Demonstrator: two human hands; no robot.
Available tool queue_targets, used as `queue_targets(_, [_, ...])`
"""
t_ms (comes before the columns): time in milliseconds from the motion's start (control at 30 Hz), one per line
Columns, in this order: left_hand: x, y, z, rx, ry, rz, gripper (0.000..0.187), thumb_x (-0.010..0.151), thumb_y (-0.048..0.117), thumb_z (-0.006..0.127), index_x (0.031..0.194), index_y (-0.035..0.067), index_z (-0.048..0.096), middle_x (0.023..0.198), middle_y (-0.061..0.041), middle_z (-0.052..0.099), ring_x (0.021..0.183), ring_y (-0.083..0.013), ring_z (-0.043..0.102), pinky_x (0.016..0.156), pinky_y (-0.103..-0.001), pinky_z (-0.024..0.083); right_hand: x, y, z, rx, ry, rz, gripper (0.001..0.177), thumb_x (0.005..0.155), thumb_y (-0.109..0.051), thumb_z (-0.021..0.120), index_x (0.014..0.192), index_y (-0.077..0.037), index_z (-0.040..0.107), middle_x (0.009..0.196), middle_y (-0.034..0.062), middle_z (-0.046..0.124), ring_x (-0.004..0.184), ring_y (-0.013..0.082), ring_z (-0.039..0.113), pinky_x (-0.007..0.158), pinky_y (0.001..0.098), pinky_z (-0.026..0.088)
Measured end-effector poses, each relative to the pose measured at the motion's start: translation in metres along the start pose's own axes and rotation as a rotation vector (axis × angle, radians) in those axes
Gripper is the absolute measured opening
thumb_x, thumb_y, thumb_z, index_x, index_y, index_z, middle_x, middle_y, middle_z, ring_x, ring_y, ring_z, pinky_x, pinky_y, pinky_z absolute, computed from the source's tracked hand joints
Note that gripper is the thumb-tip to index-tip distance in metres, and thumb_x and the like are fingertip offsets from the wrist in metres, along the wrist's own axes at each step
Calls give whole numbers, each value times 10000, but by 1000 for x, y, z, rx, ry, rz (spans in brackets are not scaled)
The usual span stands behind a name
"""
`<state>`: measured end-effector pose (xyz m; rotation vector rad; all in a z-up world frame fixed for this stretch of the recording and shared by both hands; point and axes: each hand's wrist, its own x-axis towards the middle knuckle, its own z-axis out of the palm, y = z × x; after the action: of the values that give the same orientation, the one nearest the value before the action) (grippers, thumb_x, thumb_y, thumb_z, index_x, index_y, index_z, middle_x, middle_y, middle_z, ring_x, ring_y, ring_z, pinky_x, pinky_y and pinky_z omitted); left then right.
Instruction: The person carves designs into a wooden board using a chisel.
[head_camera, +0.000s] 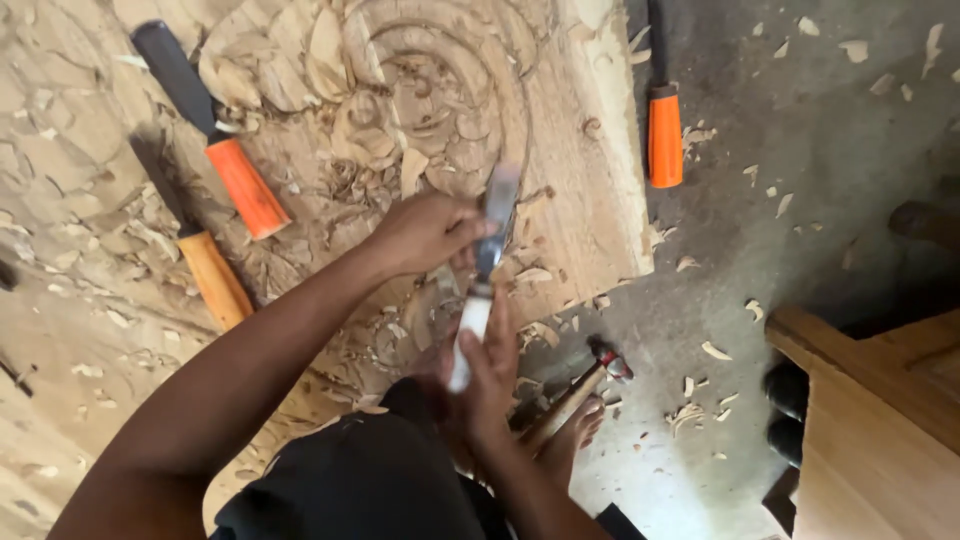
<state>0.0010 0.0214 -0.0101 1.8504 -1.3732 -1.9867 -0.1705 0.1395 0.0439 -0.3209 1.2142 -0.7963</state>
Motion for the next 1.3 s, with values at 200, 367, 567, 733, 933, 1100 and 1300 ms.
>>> queue_targets(200, [7,12,-8,49,-30,-25,300,1016,417,535,986,206,746,813,50,778,709,-51,754,663,-262,546,7,4,0,121,-23,10,775,963,-47,582,1639,-114,208,971,131,654,621,125,600,478,237,493])
queue_targets(367, [5,0,-2,87,-46,-17,287,1012,392,538,999,206,756,808,61,764,697,-50,746,648,-268,563,-4,8,-4,188,-75,-29,783,981,-42,578,1655,-136,190,974,134,640,629,112,584,486,232,489])
queue_targets(567, [2,5,-7,80,-38,-31,295,1028,393,522,1017,209,753,764,72,757,676,-62,733,647,-304,554,-1,5,2,191,-70,31,761,997,-43,572,1661,-116,209,990,153,606,640,129,567,479,245,461])
queue_targets(733, [5,3,-8,130,-53,30,293,1000,417,536,1005,245,773,741,81,761,677,-55,741,648,-280,536,-6,7,6,221,-16,80,771,969,-59,573,1633,-154,192,988,142,600,621,142,574,494,258,472])
queue_targets(933, [8,13,-7,75,45,9,329,1032,433,542,965,210,775,737,67,753,670,-60,730,660,-283,534,11,-3,-2,227,-45,31,767,990,-41,565,1657,-127,195,986,148,616,633,130,577,511,247,477])
queue_targets(1100, [10,18,-7,30,98,9,294,1024,412,528,999,239,765,726,73,749,649,-62,723,645,-296,541,24,-3,-11,222,-117,-39,740,1003,-8,556,1656,-98,220,973,162,640,601,126,573,483,244,471])
queue_targets(1300, [9,23,-1,-74,193,-12,329,1038,418,540,965,190,765,703,60,746,621,-62,729,593,-290,545,37,-15,-15,183,-141,-7,736,987,3,555,1642,-102,237,973,148,645,596,123,578,472,238,465])
